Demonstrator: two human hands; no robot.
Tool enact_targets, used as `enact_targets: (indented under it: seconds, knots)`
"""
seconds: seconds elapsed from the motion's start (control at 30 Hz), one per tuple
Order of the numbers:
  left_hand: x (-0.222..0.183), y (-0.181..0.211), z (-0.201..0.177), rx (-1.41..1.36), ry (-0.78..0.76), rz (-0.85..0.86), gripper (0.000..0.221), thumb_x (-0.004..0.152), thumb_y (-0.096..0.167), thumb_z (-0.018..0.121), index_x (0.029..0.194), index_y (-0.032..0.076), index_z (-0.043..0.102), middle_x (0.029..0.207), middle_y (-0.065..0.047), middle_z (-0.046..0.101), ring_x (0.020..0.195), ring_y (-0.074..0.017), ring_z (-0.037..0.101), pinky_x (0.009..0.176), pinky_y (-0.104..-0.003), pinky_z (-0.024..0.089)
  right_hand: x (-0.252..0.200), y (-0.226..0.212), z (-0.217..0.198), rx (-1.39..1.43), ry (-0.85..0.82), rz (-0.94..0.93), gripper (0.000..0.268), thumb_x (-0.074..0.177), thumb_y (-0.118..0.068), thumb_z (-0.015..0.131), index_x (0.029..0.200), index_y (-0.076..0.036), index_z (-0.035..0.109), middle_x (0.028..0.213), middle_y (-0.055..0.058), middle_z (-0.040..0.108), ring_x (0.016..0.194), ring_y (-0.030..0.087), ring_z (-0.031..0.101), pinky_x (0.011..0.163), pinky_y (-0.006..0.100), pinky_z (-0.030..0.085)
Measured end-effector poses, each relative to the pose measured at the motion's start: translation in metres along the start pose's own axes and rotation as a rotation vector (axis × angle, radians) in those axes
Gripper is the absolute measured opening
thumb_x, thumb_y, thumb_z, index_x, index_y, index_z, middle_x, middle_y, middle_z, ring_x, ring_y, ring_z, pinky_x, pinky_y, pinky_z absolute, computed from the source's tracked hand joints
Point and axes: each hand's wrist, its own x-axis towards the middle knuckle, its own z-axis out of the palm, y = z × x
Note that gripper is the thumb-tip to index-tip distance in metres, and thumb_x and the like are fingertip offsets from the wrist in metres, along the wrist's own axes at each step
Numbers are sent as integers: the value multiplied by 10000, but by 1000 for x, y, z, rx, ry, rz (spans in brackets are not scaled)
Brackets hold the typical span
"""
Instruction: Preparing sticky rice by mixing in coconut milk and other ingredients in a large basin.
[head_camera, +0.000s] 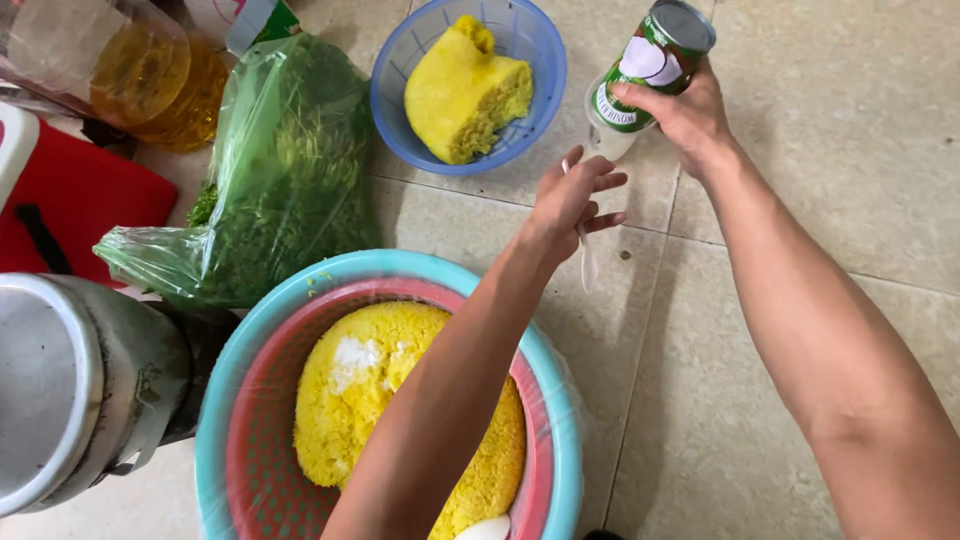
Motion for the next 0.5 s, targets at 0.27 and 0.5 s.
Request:
enact_targets:
  seconds: [0.27,0.5]
  knots:
    - [-86,55,-38,21,-144,149,610,997,243,547,1546,31,390,1186,-188,722,679,-57,650,723,-333,607,56,57,-16,-159,38,-158,840,893,-207,960,1518,-81,413,1448,88,625,1382,226,619,1198,394,490]
    - [-162,103,-72,74,-13,158,507,968,253,563,1431,49,536,1036,-109,711,475,-37,332,651,-301,541,55,68,-22,-209,42,-155,893,894,-203,966,1544,-103,362,1502,91,582,1439,237,571,1207,410,440]
